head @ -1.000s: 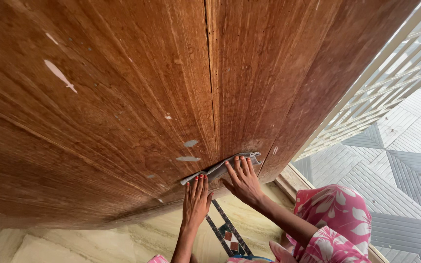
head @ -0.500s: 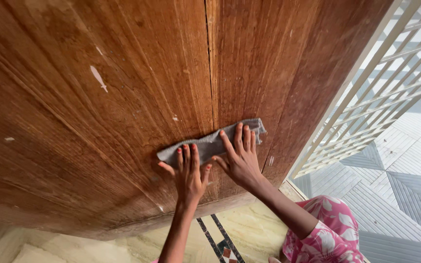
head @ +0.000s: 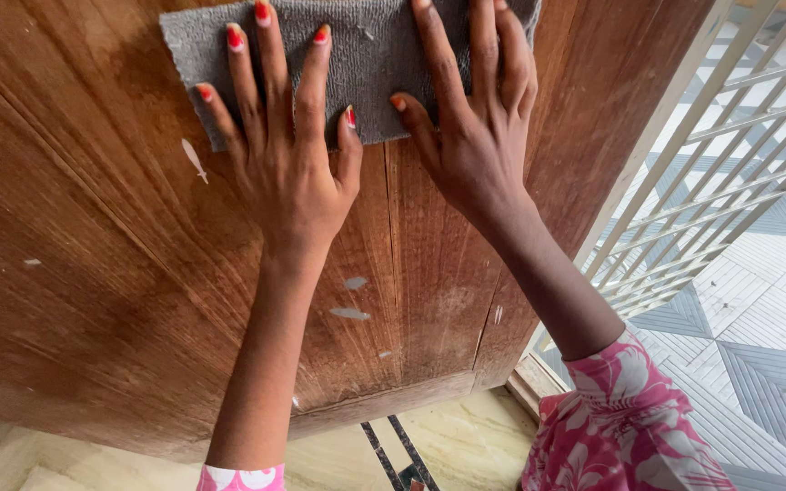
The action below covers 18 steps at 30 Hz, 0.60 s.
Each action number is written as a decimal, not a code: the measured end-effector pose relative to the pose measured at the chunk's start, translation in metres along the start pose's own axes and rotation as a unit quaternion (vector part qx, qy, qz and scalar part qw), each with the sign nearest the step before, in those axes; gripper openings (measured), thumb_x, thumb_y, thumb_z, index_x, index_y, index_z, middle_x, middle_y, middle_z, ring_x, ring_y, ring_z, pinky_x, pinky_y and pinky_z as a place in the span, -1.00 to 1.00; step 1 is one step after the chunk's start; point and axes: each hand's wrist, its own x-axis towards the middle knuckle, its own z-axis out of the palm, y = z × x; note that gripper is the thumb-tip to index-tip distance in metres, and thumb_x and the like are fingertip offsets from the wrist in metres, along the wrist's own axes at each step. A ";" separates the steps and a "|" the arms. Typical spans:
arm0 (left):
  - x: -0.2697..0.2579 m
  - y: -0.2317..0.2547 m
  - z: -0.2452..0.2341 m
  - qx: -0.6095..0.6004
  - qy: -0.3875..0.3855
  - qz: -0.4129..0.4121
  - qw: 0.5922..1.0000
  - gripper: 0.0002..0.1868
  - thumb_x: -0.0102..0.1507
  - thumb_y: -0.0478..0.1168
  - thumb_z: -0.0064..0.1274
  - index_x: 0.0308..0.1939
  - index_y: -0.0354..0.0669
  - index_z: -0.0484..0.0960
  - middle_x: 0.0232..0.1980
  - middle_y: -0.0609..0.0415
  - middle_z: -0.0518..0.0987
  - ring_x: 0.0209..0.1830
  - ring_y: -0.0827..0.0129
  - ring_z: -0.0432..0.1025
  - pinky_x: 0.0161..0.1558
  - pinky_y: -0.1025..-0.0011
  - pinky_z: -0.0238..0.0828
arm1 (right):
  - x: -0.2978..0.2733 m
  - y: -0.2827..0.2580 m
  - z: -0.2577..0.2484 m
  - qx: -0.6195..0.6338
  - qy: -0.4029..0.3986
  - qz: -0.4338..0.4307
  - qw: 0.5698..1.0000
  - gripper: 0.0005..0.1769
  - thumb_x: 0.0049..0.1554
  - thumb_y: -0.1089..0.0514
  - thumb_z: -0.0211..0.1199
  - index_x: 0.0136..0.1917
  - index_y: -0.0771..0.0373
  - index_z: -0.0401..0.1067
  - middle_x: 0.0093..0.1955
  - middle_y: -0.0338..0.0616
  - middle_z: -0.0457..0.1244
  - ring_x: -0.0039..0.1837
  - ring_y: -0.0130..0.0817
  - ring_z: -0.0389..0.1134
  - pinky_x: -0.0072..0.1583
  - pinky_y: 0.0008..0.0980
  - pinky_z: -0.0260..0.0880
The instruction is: The person sands a wooden door by hand using a piece of sandpaper, moving it back and forth across different sections of the wood surface.
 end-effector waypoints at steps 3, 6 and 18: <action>-0.002 -0.003 0.004 0.017 -0.026 0.011 0.999 -0.39 0.63 0.10 -0.17 0.68 0.14 -0.01 0.72 -0.05 -0.06 0.74 -0.01 -0.20 0.61 -0.22 -0.64 | 0.002 0.011 0.014 -0.055 0.040 -0.032 0.997 -0.23 0.43 -0.40 0.07 0.72 -0.06 0.04 0.74 0.09 -0.29 0.75 0.09 -0.34 0.71 0.19 -0.37; -0.020 -0.003 0.014 0.059 -0.077 0.007 0.995 -0.36 0.62 0.18 -0.23 0.69 0.13 0.00 0.72 -0.07 -0.02 0.72 -0.07 -0.17 0.57 -0.31 -0.57 | -0.013 0.025 0.033 -0.075 0.061 -0.061 0.993 -0.20 0.45 -0.43 0.06 0.75 -0.04 0.05 0.75 0.15 -0.27 0.76 0.11 -0.34 0.70 0.21 -0.41; -0.222 0.004 0.105 0.059 -0.090 0.012 0.994 -0.25 0.52 0.30 -0.27 0.70 0.20 -0.06 0.73 0.00 -0.15 0.73 0.01 -0.26 0.56 -0.33 -0.56 | -0.175 0.074 0.133 -0.083 0.016 -0.122 0.989 -0.23 0.28 -0.47 0.18 0.57 -0.05 0.34 0.67 0.18 -0.06 0.70 0.13 -0.23 0.62 0.20 -0.32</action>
